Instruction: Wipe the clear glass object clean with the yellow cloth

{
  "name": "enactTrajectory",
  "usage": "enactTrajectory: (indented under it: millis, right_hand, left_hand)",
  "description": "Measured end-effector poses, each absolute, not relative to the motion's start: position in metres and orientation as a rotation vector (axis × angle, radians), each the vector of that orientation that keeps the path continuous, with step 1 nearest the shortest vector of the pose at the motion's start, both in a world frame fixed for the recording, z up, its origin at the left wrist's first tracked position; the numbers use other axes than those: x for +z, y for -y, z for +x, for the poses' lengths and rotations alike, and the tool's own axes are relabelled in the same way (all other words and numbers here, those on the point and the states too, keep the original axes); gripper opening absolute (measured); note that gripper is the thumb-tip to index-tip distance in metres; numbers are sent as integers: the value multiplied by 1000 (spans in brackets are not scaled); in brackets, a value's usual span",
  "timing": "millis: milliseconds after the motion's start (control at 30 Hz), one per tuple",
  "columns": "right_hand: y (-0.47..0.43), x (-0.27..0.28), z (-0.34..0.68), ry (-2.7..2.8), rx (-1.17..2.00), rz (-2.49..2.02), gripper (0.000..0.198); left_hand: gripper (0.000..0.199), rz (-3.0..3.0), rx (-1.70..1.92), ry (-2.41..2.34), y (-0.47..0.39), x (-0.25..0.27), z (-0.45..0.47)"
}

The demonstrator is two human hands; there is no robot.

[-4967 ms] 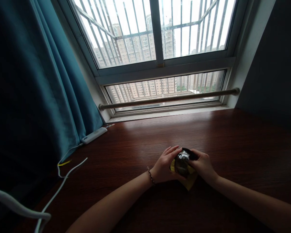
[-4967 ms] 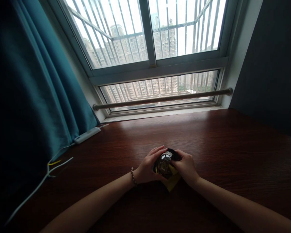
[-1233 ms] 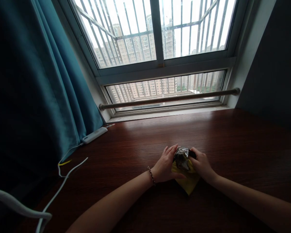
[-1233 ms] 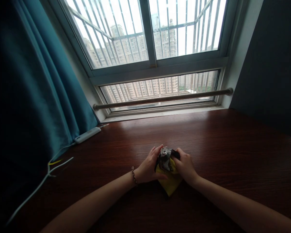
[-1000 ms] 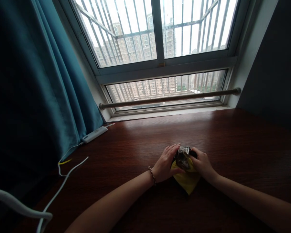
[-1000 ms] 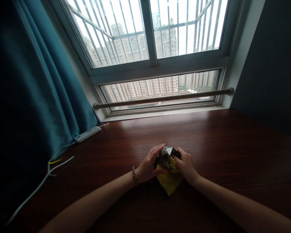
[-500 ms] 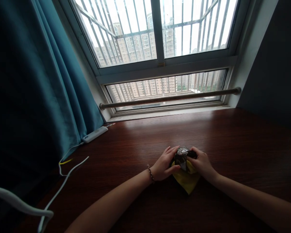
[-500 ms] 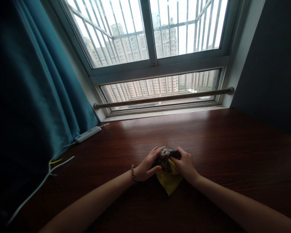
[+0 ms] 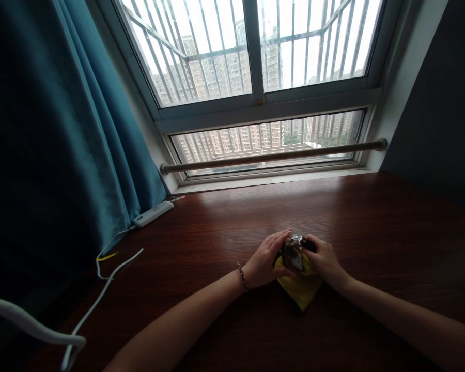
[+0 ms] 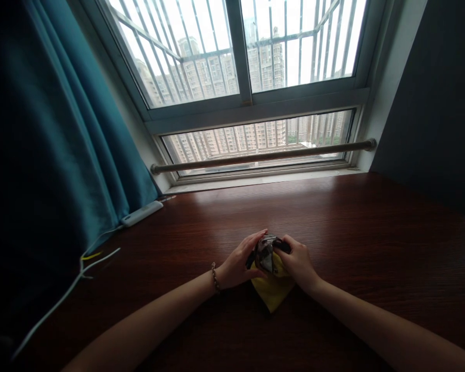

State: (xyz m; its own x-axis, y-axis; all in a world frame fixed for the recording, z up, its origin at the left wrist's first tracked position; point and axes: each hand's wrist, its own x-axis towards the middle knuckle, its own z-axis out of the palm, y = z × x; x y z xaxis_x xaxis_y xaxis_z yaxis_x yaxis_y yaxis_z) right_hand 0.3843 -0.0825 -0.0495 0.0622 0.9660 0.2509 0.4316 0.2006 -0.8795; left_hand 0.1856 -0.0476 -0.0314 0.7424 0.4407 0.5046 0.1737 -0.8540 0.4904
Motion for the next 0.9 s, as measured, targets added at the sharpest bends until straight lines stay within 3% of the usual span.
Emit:
enactTrajectory:
  millis: [100, 300, 400, 567, 900]
  right_hand:
    - [83, -50, 384, 1518, 705, -1402, 21]
    - [83, -49, 382, 1510, 700, -1436, 25]
    - [82, -49, 382, 1519, 688, -1432, 24]
    - [84, -50, 382, 1547, 671, -1399, 28]
    - [84, -52, 385, 1534, 700, -1385, 28]
  left_hand:
    - [92, 2440, 821, -495, 47, -32, 183]
    - [62, 2321, 733, -557, 47, -34, 180]
    - [68, 2377, 768, -522, 45, -34, 181]
    - [106, 2501, 850, -531, 46, -35, 185]
    - [96, 2457, 923, -443, 49, -32, 184]
